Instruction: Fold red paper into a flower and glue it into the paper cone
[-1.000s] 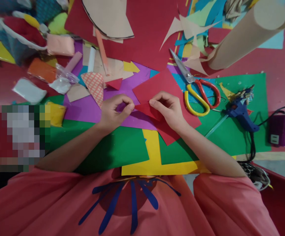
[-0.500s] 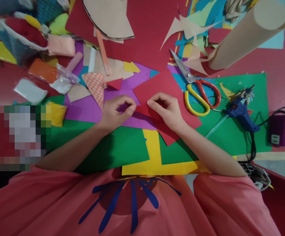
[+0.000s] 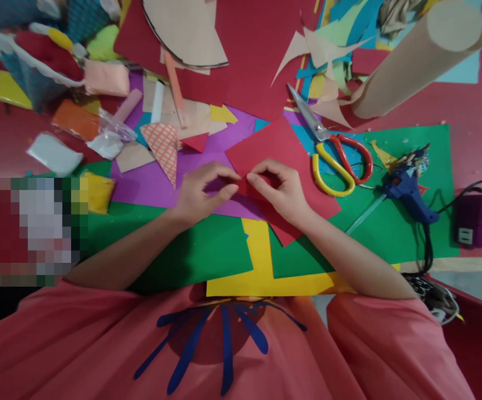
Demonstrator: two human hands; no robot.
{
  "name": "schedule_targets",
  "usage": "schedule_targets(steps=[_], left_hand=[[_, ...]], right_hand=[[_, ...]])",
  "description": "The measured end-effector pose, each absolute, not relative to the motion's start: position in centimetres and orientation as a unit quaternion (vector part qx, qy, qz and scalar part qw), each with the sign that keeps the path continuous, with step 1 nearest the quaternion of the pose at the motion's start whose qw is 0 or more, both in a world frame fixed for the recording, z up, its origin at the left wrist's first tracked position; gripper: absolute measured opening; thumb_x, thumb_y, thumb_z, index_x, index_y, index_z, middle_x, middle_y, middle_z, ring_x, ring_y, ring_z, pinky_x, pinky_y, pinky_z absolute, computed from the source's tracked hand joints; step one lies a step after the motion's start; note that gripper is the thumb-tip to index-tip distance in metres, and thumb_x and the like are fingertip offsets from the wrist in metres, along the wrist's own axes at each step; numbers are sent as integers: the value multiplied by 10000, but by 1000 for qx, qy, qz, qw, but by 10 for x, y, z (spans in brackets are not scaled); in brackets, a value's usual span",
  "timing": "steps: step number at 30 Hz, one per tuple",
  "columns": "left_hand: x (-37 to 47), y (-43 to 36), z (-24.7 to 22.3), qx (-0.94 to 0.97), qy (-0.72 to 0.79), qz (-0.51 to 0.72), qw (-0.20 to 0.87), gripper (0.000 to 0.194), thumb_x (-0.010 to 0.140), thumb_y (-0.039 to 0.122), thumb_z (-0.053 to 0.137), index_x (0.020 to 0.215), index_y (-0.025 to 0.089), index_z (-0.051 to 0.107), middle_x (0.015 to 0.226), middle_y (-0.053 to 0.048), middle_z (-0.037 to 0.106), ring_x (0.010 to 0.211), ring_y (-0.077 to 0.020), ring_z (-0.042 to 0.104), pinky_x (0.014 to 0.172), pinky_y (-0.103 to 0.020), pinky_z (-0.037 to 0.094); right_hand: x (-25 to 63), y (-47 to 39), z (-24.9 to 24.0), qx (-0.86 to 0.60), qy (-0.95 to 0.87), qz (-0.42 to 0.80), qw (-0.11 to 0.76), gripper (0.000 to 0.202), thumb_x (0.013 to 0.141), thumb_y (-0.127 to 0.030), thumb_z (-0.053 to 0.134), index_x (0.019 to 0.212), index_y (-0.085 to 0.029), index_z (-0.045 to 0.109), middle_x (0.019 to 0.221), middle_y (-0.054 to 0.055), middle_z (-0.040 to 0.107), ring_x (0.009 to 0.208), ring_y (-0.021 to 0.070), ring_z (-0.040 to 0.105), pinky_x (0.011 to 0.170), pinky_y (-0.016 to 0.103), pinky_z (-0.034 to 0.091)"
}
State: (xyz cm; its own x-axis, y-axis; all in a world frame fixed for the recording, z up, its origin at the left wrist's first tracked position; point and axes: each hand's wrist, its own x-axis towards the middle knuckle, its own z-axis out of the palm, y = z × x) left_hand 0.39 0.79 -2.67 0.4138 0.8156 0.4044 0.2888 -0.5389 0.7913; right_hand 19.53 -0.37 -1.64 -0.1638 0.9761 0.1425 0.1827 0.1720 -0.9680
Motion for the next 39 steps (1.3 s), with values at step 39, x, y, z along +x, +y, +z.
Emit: schedule_targets(steps=[39], left_hand=[[-7,18,-31,789,338,480,182,57,922,255,611,914,243,665,873,37,734,849,-66,683,753,-219,563]], right_hand=[[202,-3,-33,-475,-602,457,451,620,792,-710,575,1305,-386,451,1485,29,462,1416,248,417,1166,467,366]])
